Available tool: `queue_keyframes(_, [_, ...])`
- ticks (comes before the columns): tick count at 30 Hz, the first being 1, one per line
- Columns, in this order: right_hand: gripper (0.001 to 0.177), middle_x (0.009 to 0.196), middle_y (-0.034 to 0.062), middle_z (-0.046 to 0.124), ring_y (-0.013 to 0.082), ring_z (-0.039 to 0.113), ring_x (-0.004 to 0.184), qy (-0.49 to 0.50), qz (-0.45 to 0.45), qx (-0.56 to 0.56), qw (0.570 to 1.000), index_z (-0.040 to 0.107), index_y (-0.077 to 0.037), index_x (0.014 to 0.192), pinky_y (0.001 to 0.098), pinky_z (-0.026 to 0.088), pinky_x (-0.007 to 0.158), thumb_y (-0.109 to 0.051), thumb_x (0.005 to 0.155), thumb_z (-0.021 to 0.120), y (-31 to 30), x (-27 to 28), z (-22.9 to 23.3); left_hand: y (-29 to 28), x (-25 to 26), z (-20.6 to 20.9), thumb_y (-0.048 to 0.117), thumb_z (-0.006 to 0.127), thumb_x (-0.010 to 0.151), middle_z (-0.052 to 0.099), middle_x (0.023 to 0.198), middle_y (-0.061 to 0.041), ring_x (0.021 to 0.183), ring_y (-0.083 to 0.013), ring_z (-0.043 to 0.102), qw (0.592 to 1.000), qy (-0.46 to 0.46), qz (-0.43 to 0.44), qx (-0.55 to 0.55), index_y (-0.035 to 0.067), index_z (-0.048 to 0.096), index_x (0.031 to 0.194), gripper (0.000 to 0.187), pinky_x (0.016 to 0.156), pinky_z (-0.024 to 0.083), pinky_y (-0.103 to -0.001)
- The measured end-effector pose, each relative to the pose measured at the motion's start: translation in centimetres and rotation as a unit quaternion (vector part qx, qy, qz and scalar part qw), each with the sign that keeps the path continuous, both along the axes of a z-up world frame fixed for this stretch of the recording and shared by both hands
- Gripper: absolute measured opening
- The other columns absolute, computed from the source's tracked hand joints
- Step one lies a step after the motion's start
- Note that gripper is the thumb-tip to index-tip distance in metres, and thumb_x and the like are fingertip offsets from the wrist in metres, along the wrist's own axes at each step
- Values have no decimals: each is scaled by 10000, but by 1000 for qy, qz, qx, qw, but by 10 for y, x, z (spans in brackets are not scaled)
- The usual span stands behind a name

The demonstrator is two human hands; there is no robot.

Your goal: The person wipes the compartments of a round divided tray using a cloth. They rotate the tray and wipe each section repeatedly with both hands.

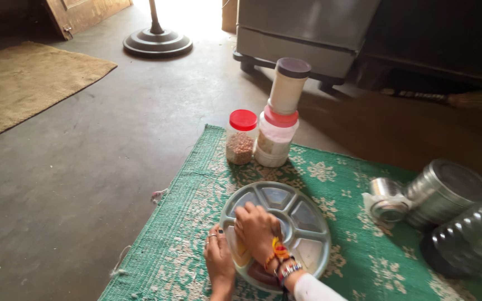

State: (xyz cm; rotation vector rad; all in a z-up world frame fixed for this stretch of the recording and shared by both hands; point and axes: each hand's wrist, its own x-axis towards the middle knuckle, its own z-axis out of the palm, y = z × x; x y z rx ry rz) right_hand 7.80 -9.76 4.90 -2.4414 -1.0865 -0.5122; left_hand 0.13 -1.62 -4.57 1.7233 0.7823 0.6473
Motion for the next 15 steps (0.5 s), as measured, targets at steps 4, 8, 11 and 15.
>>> queue_keyframes(4, [119, 894, 52, 623, 269, 648, 878, 7, -11, -1, 1000, 645, -157, 869, 426, 531, 688, -237, 823, 721, 43, 31, -4, -2, 4, 0, 345, 373, 1023, 675, 1271, -155, 1202, -356, 592, 1000, -7, 13, -7, 97, 606, 1324, 454, 1027, 434, -447])
queue_keyframes(8, [122, 884, 53, 627, 282, 652, 864, 18, -34, 22, 999, 652, -156, 854, 439, 532, 681, -248, 820, 724, 66, 44, -10, 4, 8, 0, 302, 373, 1030, 686, 1246, -170, 1165, -362, 625, 999, -52, 12, -10, 47, 625, 1291, 443, 997, 453, -440])
queue_keyframes(11, [145, 857, 55, 624, 290, 648, 833, -3, -20, 26, 999, 646, -147, 819, 450, 528, 662, -261, 802, 734, 62, 41, -13, 1, 7, -7, 287, 369, 1040, 713, 1187, -172, 1111, -347, 673, 997, -68, 10, -34, 33, 646, 1252, 431, 959, 496, -416])
queue_keyframes(15, [120, 843, 32, 633, 260, 653, 808, -32, -34, 31, 998, 639, -159, 790, 440, 527, 637, -245, 835, 711, 54, 17, -4, 10, 8, -8, 271, 371, 1034, 714, 1169, -184, 1073, -316, 689, 994, -102, -10, -35, 27, 635, 1261, 425, 929, 516, -399])
